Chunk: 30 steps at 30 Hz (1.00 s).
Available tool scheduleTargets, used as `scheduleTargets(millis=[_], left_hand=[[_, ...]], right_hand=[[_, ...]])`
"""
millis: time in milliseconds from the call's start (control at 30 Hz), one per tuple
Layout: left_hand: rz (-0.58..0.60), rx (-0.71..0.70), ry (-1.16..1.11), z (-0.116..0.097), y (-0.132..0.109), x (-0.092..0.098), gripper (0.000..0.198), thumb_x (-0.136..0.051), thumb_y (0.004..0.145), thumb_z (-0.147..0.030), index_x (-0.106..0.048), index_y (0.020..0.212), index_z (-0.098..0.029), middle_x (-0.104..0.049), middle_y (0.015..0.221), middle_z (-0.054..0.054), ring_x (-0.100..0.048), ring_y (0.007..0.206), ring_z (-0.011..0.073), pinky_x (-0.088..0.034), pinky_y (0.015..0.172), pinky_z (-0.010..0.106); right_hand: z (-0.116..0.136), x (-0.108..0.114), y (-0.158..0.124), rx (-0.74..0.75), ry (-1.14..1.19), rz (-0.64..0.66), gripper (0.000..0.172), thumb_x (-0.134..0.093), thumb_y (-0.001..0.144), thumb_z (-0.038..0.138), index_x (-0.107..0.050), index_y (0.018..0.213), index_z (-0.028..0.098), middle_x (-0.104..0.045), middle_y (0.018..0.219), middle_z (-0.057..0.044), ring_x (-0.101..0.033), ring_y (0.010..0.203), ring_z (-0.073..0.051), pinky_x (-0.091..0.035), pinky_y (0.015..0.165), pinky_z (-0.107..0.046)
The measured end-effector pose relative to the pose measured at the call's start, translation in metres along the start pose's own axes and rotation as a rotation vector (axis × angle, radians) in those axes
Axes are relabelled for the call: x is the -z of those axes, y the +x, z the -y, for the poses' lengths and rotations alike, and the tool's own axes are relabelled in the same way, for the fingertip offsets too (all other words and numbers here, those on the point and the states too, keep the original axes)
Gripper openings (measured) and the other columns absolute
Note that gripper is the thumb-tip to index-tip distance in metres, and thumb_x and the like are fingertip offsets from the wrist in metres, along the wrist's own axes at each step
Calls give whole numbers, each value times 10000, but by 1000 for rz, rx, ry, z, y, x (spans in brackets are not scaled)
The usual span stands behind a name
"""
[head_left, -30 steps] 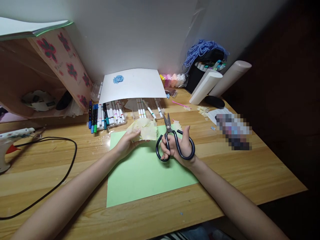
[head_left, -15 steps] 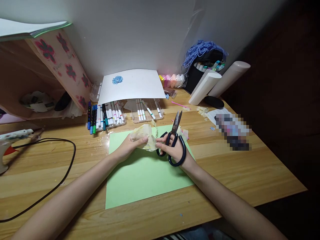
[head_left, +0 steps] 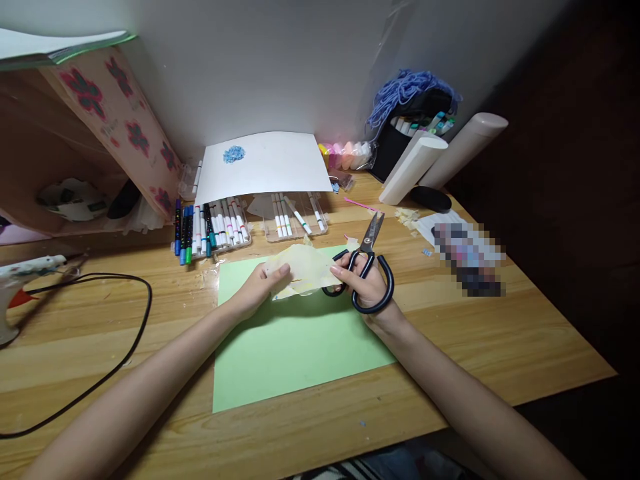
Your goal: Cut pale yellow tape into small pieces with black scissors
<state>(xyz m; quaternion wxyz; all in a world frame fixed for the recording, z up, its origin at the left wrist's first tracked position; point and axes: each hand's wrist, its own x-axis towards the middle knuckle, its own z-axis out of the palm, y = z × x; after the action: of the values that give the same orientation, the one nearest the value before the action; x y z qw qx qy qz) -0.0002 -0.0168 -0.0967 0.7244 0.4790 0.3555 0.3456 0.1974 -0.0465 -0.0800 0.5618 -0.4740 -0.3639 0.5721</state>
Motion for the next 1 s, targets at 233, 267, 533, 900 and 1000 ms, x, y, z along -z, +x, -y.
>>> scheduleTargets(millis=[233, 267, 533, 900, 1000], left_hand=[[79, -56, 54, -4, -2, 0, 713, -770, 589, -478, -574, 1191, -152, -652, 1122, 128, -603, 1019, 276, -463, 864, 332], [50, -34, 37, -5, -2, -2, 621, -734, 652, -461, -589, 1171, -151, -659, 1108, 124, -616, 990, 264, -469, 852, 331], [-117, -20, 206, -18, 4, -5, 341, -647, 763, -400, -686, 981, -141, -716, 896, 69, -660, 706, 180, -522, 686, 279], [-236, -118, -6, -47, 4, 10, 317, -651, 781, -328, -653, 1062, -181, -692, 1037, 61, -654, 920, 200, -518, 856, 316], [-180, -88, -48, -51, 2, 10, 310, -640, 793, -296, -643, 1082, -183, -694, 1013, 64, -664, 891, 203, -535, 828, 328]], right_hand=[[-2, -3, -2, 22, 3, 9, 309, -784, 598, 314, -521, 704, 190, -571, 647, 30, -538, 510, -104, -493, 471, -244], [-2, -3, -1, 30, -14, 7, 313, -786, 595, 318, -524, 706, 188, -567, 650, 30, -538, 511, -102, -496, 468, -242], [2, -1, 5, 68, -115, -75, 399, -737, 615, 478, -452, 640, 199, -475, 508, 65, -523, 409, -101, -476, 427, -238], [-11, -2, -27, -439, -73, 580, 754, -240, 670, 857, -508, 781, 161, -511, 567, 19, -555, 482, -128, -501, 563, -296], [-13, -2, -31, -410, -105, 619, 790, -182, 636, 877, -488, 792, 166, -492, 582, 25, -534, 483, -115, -478, 541, -270]])
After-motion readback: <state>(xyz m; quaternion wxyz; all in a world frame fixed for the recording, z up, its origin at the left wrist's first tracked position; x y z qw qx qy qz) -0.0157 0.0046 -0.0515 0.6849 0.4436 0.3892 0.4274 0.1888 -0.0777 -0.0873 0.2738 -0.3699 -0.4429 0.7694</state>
